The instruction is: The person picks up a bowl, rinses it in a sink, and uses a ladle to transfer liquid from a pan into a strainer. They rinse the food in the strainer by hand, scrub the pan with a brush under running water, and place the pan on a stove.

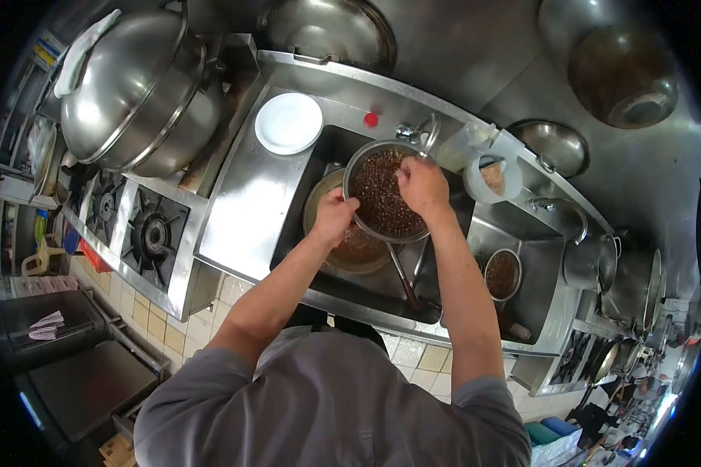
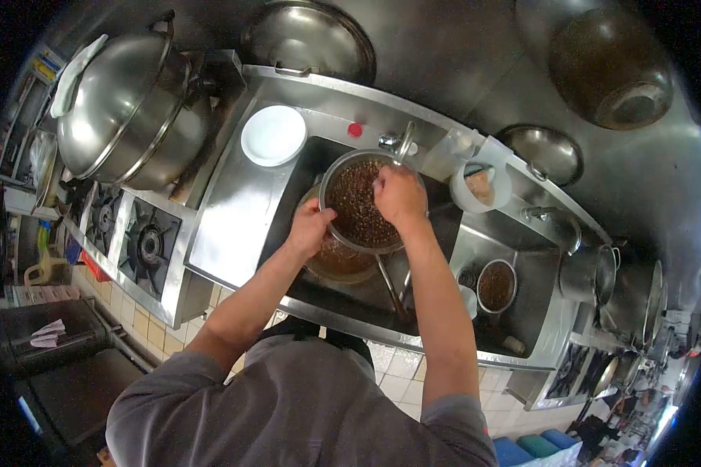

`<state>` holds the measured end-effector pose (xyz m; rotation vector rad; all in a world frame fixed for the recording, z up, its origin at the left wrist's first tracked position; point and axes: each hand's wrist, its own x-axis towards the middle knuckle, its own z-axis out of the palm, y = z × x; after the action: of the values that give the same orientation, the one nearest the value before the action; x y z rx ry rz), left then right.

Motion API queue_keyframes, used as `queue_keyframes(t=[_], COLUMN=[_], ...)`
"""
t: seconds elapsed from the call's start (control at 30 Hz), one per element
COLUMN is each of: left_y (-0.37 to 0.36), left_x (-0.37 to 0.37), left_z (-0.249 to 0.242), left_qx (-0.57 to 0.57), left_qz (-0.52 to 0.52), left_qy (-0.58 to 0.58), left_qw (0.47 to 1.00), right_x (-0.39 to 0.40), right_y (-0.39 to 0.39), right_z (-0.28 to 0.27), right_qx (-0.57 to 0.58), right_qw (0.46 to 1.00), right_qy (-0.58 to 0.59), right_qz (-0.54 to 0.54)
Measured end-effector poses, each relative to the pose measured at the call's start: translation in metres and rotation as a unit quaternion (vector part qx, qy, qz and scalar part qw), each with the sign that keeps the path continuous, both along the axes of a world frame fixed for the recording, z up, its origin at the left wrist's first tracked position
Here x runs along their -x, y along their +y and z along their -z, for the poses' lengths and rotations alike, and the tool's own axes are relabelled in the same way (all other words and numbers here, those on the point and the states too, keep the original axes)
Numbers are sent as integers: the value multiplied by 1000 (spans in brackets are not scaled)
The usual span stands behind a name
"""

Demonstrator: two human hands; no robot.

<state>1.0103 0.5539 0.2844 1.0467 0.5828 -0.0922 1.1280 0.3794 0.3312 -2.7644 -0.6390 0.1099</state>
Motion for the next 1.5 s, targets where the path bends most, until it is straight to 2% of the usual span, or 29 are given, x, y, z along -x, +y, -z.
queue_keyframes(t=[0.07, 0.13, 0.2, 0.23, 0.27, 0.33, 0.37, 0.43, 0.53, 0.67, 0.73, 0.77, 0.83, 0.87, 0.93, 0.97, 1.0, 1.07, 1.1, 1.13, 1.2, 1.23, 1.27, 1.37, 1.4, 1.47, 1.5], left_y=[0, -1, -3, -5, -7, -11, -10, -4, -4, -6, -9, -14, -24, -26, -30, -29, -27, -23, -19, -17, -15, -13, -12, -14, -14, -12, -10], left_x=[-2, -4, -7, -8, -6, -3, -3, -3, -1, -1, -3, -4, -4, -6, -9, -10, -11, -12, -12, -12, -12, -14, -15, -19, -20, -21, -21], left_z=[9, 21, 37, 41, 25, -4, 5, 29, 26, 17, 12, 9, 4, 15, 36, 39, 42, 20, -1, -15, -9, -1, 5, 18, 19, 16, 14], left_qx=[-7, -58, -60, -60, -59, 19, 20, -17, 0, 6, 16, 17, 25, 24, -33, -34, -24, -13, 1, 16, 25, 7, -12, 0, 0, 7, 7], left_qz=[14, 32, 30, 25, 27, 6, 5, 39, 26, 17, 21, 24, 22, 25, 22, 25, 16, 6, 6, 7, 6, 13, 22, 11, 12, 18, 18], left_qy=[-16, -39, -52, -65, -65, -14, -14, -5, -5, -21, -4, -4, 11, 8, -50, -50, -64, -76, -27, 21, 7, -14, -35, -60, -60, -37, -36], left_qw=[1000, 997, 996, 996, 996, 1000, 1000, 999, 1000, 1000, 1000, 1000, 999, 999, 998, 998, 998, 997, 1000, 1000, 1000, 1000, 999, 998, 998, 999, 999], right_x=[-14, -18, -10, -5, -2, 8, 14, 21, 26, 33, 40, 36, 22, 19, 19, 20, 19, 18, 12, 7, -6, -14, -20, -28, -27, -17, -13], right_y=[3, 14, 31, 39, 45, 47, 45, 34, 9, -20, -25, -27, -28, -23, -13, -9, -13, -15, -21, -21, -21, -21, -16, 11, 19, 36, 39], right_z=[8, 12, 3, -2, -3, -4, -4, -9, -20, -33, -23, -1, 49, 45, 41, 46, 44, 9, 0, -4, -9, -3, 2, 16, 17, -1, -2], right_qx=[-18, -112, -68, -3, 62, 102, 142, 180, 253, 204, 143, 144, 35, 33, -190, -254, -255, -294, -205, -205, -79, -45, -47, -147, -147, 3, 2], right_qw=[999, 983, 990, 989, 978, 969, 955, 947, 928, 944, 977, 977, 984, 985, 957, 963, 963, 927, 966, 966, 988, 992, 992, 982, 982, 983, 983], right_qy=[-15, 126, 112, 148, 184, 195, 205, 196, 171, 202, 152, 152, 165, 162, 200, 79, 79, 222, 150, 150, 4, -30, -30, 114, 114, 172, 173], right_qz=[41, 77, 57, -7, -72, -115, -158, -182, -214, -165, -41, -38, 54, 56, 89, 38, 40, 73, 51, 51, 136, 111, 112, 27, 28, -66, -66])
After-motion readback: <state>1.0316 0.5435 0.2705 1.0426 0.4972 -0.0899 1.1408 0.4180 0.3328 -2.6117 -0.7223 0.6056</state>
